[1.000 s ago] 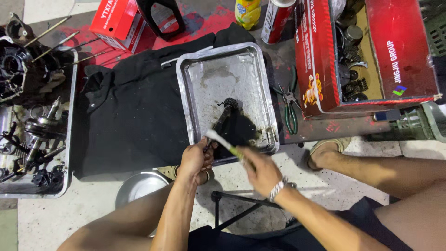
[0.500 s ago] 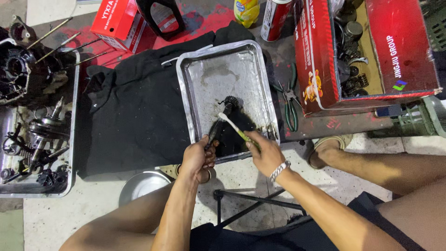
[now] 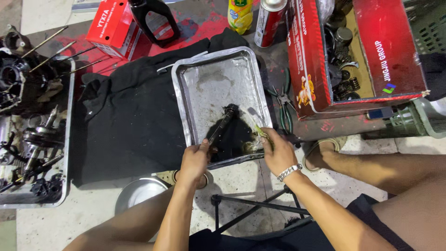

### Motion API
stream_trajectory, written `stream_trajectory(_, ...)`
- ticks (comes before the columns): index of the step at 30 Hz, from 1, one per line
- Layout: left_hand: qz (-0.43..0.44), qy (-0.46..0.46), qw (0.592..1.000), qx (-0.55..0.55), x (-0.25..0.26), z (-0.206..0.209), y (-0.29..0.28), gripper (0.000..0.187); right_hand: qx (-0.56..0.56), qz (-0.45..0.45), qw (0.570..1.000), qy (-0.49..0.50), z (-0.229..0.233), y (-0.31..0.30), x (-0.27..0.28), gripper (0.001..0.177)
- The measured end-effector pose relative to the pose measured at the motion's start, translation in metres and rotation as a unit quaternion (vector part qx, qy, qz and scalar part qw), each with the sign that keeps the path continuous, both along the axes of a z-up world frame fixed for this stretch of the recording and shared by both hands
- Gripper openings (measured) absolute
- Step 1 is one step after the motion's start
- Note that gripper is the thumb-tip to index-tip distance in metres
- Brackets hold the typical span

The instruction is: The person scrubs a camshaft with a toothbrush in a metal tray containing cleaning fluid, then places it in a separate bowl. The person then picks up a crankshaft and scrubs it with the same toothbrush in the tray.

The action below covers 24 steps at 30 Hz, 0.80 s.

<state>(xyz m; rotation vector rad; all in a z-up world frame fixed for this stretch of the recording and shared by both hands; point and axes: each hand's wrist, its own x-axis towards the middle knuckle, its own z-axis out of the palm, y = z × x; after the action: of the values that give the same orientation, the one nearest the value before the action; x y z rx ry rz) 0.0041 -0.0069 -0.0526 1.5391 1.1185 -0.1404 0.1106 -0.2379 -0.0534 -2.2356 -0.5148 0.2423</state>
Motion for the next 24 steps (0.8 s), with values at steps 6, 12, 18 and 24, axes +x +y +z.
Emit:
stream_trajectory(6, -0.045, -0.003, 0.998, 0.052, -0.001, 0.002, 0.0, 0.052, 0.015, 0.029, 0.999, 0.014, 0.003, -0.006, -0.005, 0.034)
stream_trajectory(12, -0.059, 0.033, 0.995, 0.071, 0.001, 0.011, -0.007, 0.052, -0.098, 0.019, 0.976, 0.193, 0.005, 0.019, -0.01, 0.037)
stream_trajectory(18, -0.055, 0.033, 0.995, 0.077, 0.0, 0.01, -0.008, 0.051, 0.0, 0.068, 0.997, 0.04, -0.001, 0.016, -0.006, 0.037)
stream_trajectory(24, -0.114, 0.035, 0.985, 0.126, 0.0, 0.019, -0.002, 0.048, -0.065, 0.073, 0.972, 0.214, 0.027, 0.011, -0.018, 0.034)
